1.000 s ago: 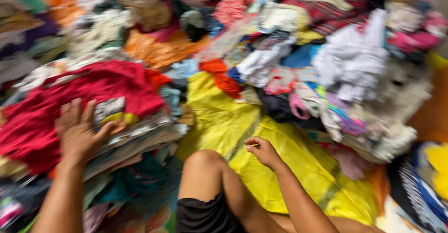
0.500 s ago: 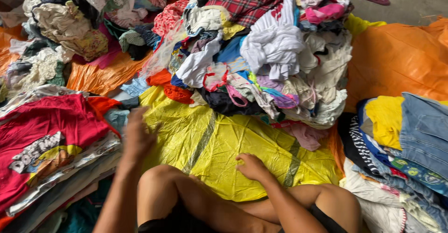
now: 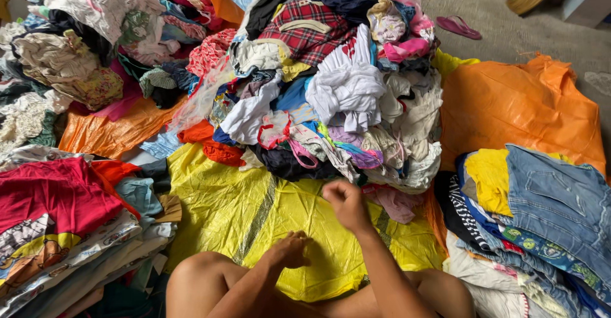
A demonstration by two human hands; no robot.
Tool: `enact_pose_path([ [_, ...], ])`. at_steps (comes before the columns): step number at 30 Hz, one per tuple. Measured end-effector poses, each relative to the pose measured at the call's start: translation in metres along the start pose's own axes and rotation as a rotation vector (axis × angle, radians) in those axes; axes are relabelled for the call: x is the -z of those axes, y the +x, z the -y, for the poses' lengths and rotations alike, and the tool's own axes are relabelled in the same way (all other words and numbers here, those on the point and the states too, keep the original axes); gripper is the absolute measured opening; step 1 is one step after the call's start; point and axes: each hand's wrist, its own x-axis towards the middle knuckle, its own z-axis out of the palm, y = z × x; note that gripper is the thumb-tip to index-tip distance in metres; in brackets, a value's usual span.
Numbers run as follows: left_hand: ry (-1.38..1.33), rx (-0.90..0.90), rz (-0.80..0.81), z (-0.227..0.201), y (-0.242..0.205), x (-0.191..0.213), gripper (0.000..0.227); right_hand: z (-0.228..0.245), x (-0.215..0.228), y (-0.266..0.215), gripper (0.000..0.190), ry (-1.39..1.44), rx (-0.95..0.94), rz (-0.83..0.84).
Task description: The person sorts through piles of clothing while sitting on the floor, handling items such as a child's tank top, a red t-shirt, a white t-shirt, and a small patterned dress.
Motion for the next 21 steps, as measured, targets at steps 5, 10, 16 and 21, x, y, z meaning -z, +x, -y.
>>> enact_pose_path([
  [5, -0.062, -0.023, -0.035, 0.006, 0.013, -0.012, 0.048, 0.025, -0.010, 0.126, 0.015, -0.063, 0.296, -0.309],
  [10, -0.165, -0.050, -0.036, 0.011, 0.011, -0.007, 0.042, -0.015, -0.034, 0.216, 0.043, -0.177, -0.051, -0.096],
  [16, -0.226, -0.005, 0.004, -0.001, 0.002, 0.009, 0.057, -0.059, -0.026, 0.212, 0.061, -0.052, 0.107, -0.204],
  [21, -0.311, 0.101, 0.004, -0.007, -0.003, 0.022, 0.059, -0.002, 0.017, 0.108, 0.037, 0.600, -0.142, -0.152],
])
